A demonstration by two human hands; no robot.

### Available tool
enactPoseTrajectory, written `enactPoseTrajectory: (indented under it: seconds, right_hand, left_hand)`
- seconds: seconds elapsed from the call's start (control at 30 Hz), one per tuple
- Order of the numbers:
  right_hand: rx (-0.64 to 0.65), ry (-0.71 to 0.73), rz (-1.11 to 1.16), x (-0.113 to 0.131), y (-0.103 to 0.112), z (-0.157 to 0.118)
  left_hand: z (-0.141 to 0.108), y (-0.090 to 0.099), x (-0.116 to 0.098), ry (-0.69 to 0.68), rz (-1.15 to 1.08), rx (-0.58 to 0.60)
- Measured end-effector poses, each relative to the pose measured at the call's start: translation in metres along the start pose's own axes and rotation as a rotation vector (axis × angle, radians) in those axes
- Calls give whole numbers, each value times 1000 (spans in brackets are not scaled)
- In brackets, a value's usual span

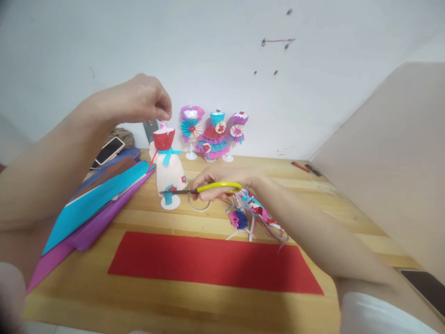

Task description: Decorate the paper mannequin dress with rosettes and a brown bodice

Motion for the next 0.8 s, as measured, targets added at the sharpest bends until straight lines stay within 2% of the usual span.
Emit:
enactPoseTrajectory:
  seconds: [0.07, 0.1, 0.3, 0.43, 0.63, 0.73, 0.8]
  right_hand:
    - [206, -31, -45, -4, -19, -6]
    - [250, -47, -89, -7, -24, -11]
    - [22, -214, -586, -40, -30, -25]
    - [-134, -210, -654, -49, -39, -27]
    - [-103, -99, -528, -44, -61, -27]
    - [-116, -137, -565, -50, -68, -21]
    - [-79, -155, -592, -55, -78, -15]
  left_hand:
    - [0, -1, 6, 9, 22, -14]
    - [0, -2, 10, 21, 36, -16]
    - [8, -20, 30, 96, 106, 3]
    - [13, -32, 34, 91, 177, 26]
    - [7, -36, 37, 125, 192, 91]
    - [3, -33, 34, 108, 163, 126]
    - [0, -31, 33, 111, 141, 144]
Point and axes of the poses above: each hand's wrist, its own z-axis towards the middle knuckle, its own y-axis out of the back of the hand, x = y × z, the point moved 9 cm from there along z, towards the middle knuckle, and after that the axes turned 10 degrees about -y, right-handed, at the moved point
